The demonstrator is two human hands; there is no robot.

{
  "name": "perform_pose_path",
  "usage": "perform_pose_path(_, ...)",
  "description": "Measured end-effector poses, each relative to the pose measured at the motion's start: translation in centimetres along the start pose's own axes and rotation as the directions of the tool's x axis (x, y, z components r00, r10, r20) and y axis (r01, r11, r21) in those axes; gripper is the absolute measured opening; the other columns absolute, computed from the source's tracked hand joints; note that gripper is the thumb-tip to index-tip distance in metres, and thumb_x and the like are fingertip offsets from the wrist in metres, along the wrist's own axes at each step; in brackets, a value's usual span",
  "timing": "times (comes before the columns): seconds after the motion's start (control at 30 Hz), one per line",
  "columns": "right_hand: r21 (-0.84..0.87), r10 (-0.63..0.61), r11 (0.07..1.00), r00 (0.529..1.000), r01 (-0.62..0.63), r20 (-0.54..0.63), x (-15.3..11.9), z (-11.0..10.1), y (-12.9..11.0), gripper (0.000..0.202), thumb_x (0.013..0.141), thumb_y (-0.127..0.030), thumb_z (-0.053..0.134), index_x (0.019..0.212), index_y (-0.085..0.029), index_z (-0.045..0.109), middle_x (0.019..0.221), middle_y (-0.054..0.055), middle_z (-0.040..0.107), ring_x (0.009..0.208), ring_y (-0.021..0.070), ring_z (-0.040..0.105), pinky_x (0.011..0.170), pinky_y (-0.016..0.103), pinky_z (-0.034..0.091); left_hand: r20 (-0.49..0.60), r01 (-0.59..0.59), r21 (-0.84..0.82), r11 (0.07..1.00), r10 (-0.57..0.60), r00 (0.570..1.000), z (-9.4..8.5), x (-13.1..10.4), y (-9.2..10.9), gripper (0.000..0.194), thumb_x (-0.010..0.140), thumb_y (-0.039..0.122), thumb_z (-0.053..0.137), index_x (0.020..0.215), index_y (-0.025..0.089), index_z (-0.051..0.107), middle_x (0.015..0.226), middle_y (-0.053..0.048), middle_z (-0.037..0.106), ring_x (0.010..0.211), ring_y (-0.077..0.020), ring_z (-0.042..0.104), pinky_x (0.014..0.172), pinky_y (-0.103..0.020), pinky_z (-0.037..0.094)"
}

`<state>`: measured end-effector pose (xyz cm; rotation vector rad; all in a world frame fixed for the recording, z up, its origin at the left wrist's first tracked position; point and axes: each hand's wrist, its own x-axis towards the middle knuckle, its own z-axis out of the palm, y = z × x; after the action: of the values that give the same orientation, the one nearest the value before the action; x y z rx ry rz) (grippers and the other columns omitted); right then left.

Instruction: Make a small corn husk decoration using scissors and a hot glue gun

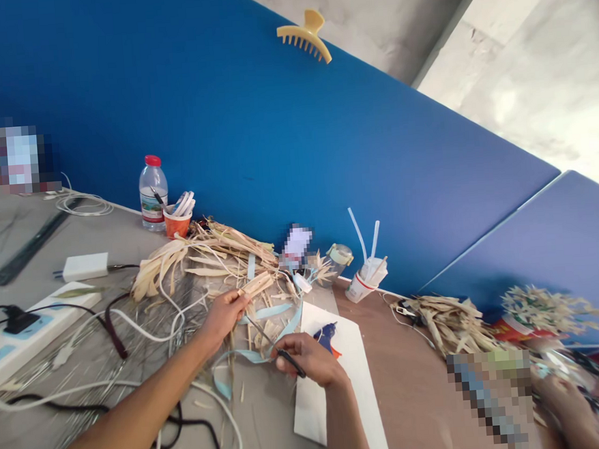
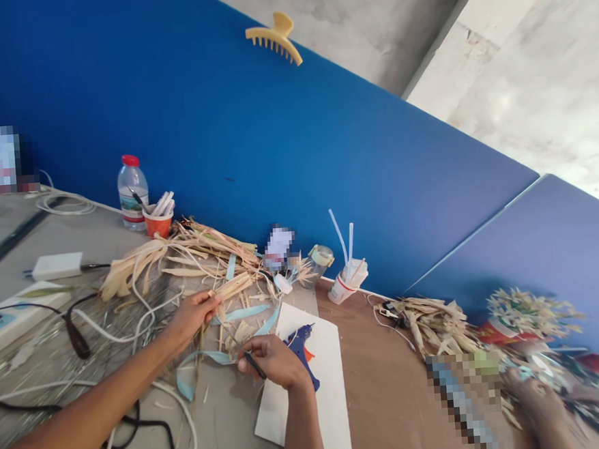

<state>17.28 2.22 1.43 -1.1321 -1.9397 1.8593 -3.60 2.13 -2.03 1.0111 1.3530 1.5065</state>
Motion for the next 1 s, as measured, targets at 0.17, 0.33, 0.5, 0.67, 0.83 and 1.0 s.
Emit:
perform_pose_path(0.17,0.004,-0.003,1.0,1.0,0.003,-0.023,-0.3,0.2,-0.7,0.021,0.063,-0.032,0.067,0.074,-0.015,0.066,0.05,-0.005,0.048,0.046,0.0065,0.039,0.046,0.02,0.027,-0.015,0.001,-0.027,1.0,-0.001,1.0,0.0,-0.1,0.2,0.034,0.069,0.048,0.059,0.057,0.016,0.054,0.046,0.006,0.042,0.043,-0.0088,0.036,0.047,-0.023,0.027)
perform_pose_path(0.33,0.036,-0.022,0.999,0.999,0.024,-0.04,-0.2,0.4,-0.9,0.022,0.062,-0.034,0.068,0.074,-0.015,0.066,0.049,-0.006,0.048,0.044,0.0064,0.039,0.046,0.02,0.026,-0.005,0.026,-0.049,0.998,-0.026,1.0,0.0,-0.1,0.0,0.033,0.068,0.047,0.06,0.059,0.016,0.056,0.048,0.005,0.044,0.044,-0.0085,0.035,0.046,-0.023,0.025)
perform_pose_path(0.5,0.077,-0.041,0.996,0.998,0.044,-0.044,0.0,0.6,-0.8,0.023,0.061,-0.034,0.069,0.075,-0.016,0.066,0.049,-0.006,0.048,0.044,0.0063,0.038,0.046,0.021,0.025,-0.001,0.034,-0.05,0.998,-0.034,0.999,0.1,0.0,-0.4,0.034,0.067,0.048,0.061,0.06,0.015,0.058,0.048,0.004,0.045,0.043,-0.0088,0.034,0.045,-0.023,0.022)
perform_pose_path(0.67,0.08,-0.044,0.996,0.998,0.047,-0.04,0.2,0.8,-0.8,0.018,0.062,-0.028,0.066,0.075,-0.015,0.066,0.048,-0.006,0.048,0.044,0.0065,0.039,0.046,0.021,0.026,0.001,0.051,-0.035,0.998,-0.051,0.999,0.0,0.1,-0.9,0.034,0.067,0.048,0.062,0.059,0.016,0.058,0.047,0.006,0.043,0.044,-0.0089,0.034,0.046,-0.023,0.022)
perform_pose_path(0.83,0.069,-0.063,0.995,0.997,0.065,-0.038,0.4,0.9,-0.5,0.017,0.065,-0.023,0.062,0.079,-0.015,0.068,0.05,-0.006,0.048,0.044,0.0062,0.039,0.048,0.021,0.027,-0.013,0.074,-0.02,0.997,-0.074,0.997,0.0,0.0,-1.1,0.032,0.068,0.048,0.061,0.065,0.015,0.062,0.049,0.006,0.045,0.046,-0.01,0.036,0.047,-0.024,0.024)
perform_pose_path(1.0,0.065,-0.049,0.997,0.998,0.051,-0.035,0.6,0.8,0.1,0.019,0.066,-0.023,0.063,0.082,-0.014,0.068,0.05,-0.006,0.047,0.044,0.0063,0.039,0.048,0.021,0.028,-0.013,0.079,0.003,0.997,-0.079,0.997,0.0,0.0,-1.2,0.033,0.069,0.048,0.061,0.066,0.015,0.063,0.05,0.005,0.046,0.046,-0.0103,0.037,0.048,-0.024,0.024)
